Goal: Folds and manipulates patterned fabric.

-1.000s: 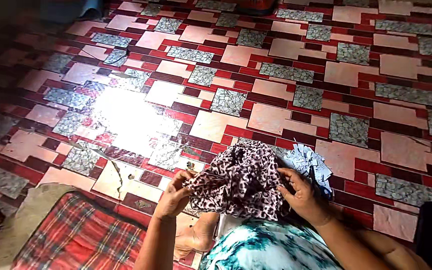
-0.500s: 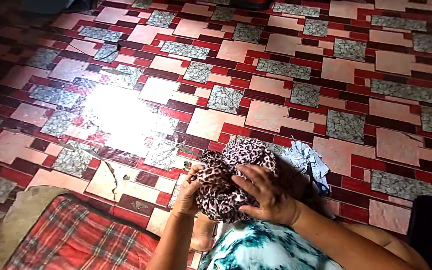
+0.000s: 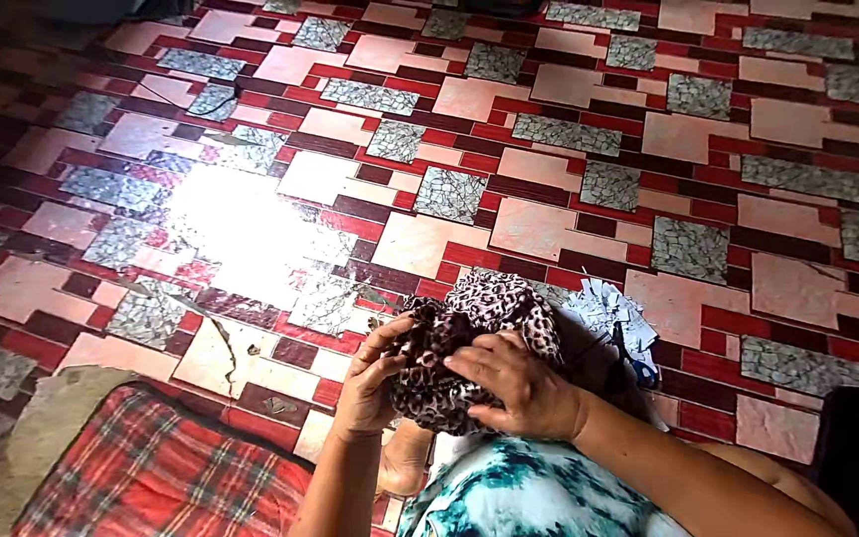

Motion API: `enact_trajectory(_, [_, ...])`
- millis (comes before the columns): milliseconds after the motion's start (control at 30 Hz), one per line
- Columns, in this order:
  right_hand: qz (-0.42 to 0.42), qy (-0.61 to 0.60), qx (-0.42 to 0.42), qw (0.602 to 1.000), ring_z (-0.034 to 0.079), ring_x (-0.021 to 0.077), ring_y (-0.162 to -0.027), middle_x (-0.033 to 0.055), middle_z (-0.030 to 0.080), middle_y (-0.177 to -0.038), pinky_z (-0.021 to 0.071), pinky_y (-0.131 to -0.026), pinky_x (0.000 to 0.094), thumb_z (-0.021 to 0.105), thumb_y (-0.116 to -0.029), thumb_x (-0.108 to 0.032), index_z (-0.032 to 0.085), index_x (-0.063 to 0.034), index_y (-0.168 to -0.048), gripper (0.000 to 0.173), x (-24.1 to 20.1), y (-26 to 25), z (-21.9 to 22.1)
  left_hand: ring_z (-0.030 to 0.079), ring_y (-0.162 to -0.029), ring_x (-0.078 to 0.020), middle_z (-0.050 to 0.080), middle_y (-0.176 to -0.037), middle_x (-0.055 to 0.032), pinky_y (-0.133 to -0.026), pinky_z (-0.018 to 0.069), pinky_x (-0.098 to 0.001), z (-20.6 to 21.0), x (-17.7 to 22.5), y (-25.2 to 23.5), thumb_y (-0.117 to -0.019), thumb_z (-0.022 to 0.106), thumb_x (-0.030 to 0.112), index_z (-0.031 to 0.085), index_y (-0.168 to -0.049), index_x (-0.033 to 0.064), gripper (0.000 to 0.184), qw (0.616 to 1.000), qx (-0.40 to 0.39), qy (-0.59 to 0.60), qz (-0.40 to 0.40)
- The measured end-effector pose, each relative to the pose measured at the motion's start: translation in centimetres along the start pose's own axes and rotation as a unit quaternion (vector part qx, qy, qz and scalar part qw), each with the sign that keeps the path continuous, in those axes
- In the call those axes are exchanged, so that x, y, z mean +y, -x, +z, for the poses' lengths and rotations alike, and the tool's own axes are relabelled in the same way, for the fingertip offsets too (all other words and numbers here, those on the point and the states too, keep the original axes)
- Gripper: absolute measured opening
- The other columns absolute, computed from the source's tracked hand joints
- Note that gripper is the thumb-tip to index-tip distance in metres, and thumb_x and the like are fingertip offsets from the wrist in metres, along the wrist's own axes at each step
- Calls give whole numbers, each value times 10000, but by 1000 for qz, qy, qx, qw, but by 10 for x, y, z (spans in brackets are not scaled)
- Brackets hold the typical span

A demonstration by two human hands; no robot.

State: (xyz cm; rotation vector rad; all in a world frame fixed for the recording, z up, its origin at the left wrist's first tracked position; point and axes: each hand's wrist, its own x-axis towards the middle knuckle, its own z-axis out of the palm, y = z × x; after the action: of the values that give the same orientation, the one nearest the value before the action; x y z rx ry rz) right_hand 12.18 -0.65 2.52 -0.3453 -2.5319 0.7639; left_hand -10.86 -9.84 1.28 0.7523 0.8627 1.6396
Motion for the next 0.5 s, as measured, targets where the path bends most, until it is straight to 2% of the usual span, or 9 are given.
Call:
enact_trajectory(67, [29,-19,-80,996,627,439,-1189,168,720,-1212,396,-1047,692,806,-804,-281,620,-41,-1382,652,-7,-7,2,589,-1278,-155,644,-1367,-44,-1071,495,-349,12,6,-3,-961,601,137,749,-1196,132,278,998,-30,-57,12])
enact_trajectory(100, [43,-34,-100,993,650,456,-1127,191,740,-1099,391,-1037,703,807,-806,-241,677,-15,-1268,531,-6,-10,2,565,-1305,-167,618,-1400,-53,-1084,484,-350,16,10,-5,-974,580,143,760,-1165,132,263,993,-37,-107,20])
enact_trajectory(167, [31,-41,-82,995,690,392,-904,152,718,-826,456,-935,646,750,-819,-152,726,-14,-939,184,-1,-17,-1,531,-1335,-186,551,-1468,-87,-1103,466,-354,14,17,-7,-993,519,128,756,-1139,117,279,966,-61,-247,44])
enact_trajectory(200, [18,-42,-60,997,669,350,-847,126,688,-777,460,-900,593,714,-847,-125,709,-26,-872,102,2,-20,-7,525,-1339,-185,532,-1483,-107,-1103,464,-347,12,19,-8,-984,499,112,752,-1125,104,289,942,-69,-322,60])
enact_trajectory(267, [-19,-26,22,999,671,293,-887,98,702,-816,472,-912,532,647,-894,-83,737,-42,-897,99,2,-28,-26,558,-1285,-148,536,-1445,-136,-1059,498,-302,6,24,-8,-956,505,94,742,-1046,58,256,901,-72,-419,81])
enact_trajectory(333, [-65,13,104,992,656,260,-994,64,715,-865,438,-977,494,592,-933,-78,760,-81,-970,172,-6,-35,-47,588,-1242,-130,591,-1372,-134,-1033,516,-298,4,35,-6,-992,495,180,730,-946,27,284,891,-100,-435,85])
enact_trajectory(400, [-95,24,115,988,618,263,-1099,64,703,-944,402,-1056,492,540,-988,-103,745,-107,-1022,208,-25,-32,-65,629,-1160,-81,682,-1228,-40,-987,543,-299,1,52,2,-1051,505,408,728,-916,76,421,895,-171,-410,43])
enact_trajectory(467, [-80,-4,35,996,632,262,-1027,65,683,-897,426,-1015,486,561,-965,-151,725,-109,-929,173,-36,-13,-73,658,-953,19,727,-998,87,-859,561,-232,-4,70,12,-1002,577,544,755,-949,141,445,877,-243,-402,-97])
enact_trajectory(500, [-39,-4,-50,998,650,264,-934,61,668,-823,454,-946,500,591,-925,-174,709,-105,-850,156,-36,2,-74,658,-823,29,720,-895,100,-764,567,-211,-9,74,14,-983,619,498,757,-953,135,390,856,-262,-405,-186])
